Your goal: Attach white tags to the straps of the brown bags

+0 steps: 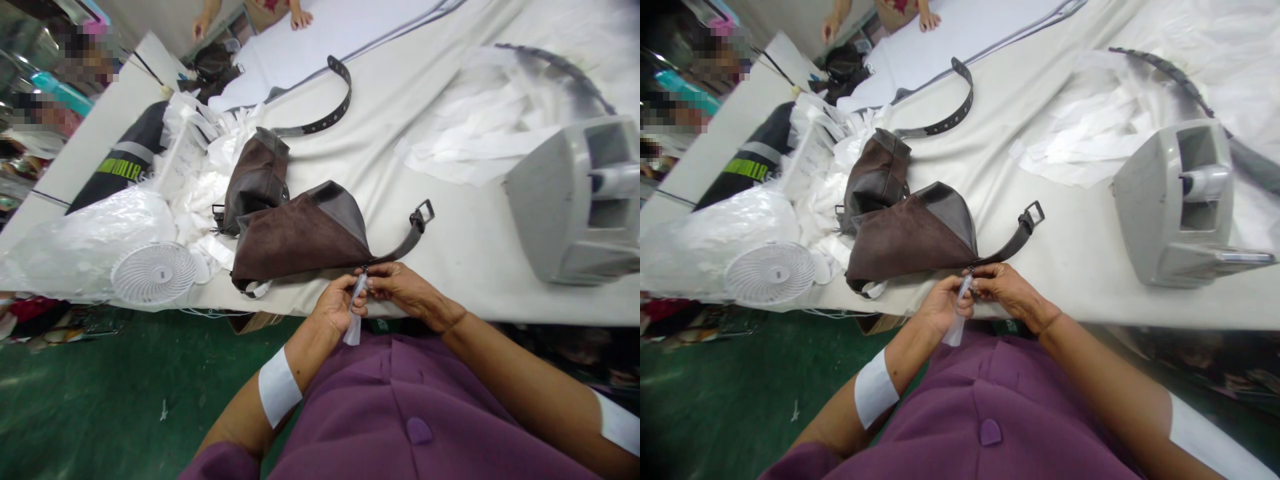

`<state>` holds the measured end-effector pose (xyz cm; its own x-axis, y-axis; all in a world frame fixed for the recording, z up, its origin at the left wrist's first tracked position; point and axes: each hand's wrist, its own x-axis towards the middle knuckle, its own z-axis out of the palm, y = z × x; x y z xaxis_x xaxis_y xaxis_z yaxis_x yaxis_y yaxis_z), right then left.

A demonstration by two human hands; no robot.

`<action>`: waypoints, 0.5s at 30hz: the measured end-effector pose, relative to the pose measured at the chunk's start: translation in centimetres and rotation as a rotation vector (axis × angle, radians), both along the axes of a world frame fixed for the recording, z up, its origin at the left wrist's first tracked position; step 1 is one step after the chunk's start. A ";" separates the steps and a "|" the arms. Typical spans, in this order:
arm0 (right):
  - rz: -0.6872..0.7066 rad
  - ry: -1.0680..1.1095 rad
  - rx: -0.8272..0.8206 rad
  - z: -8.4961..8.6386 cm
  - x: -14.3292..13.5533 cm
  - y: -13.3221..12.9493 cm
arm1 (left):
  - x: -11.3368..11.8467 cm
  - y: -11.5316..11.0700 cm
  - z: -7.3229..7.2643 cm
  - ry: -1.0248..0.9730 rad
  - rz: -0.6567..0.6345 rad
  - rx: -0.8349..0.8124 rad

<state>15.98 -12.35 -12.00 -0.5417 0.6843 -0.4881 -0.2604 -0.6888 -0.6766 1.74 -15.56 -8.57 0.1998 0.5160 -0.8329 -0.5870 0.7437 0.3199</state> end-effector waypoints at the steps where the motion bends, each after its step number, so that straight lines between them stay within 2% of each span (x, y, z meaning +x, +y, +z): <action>1: 0.003 0.024 -0.009 -0.1 -0.1 0.0 | 0.1 0.1 0.1 0.006 0.000 0.000; 6: -0.057 0.012 0.019 0.0 -0.4 -0.3 | 0.5 0.1 0.5 0.099 0.000 0.052; 15: -0.165 -0.038 0.034 0.4 -1.4 -1.2 | 1.0 -0.9 -0.9 0.533 0.028 0.396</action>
<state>14.62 -13.55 -11.62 -0.4024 0.7788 -0.4811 -0.3416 -0.6154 -0.7104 2.70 -16.41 -9.46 -0.2047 0.8026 -0.5603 -0.2901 0.4970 0.8178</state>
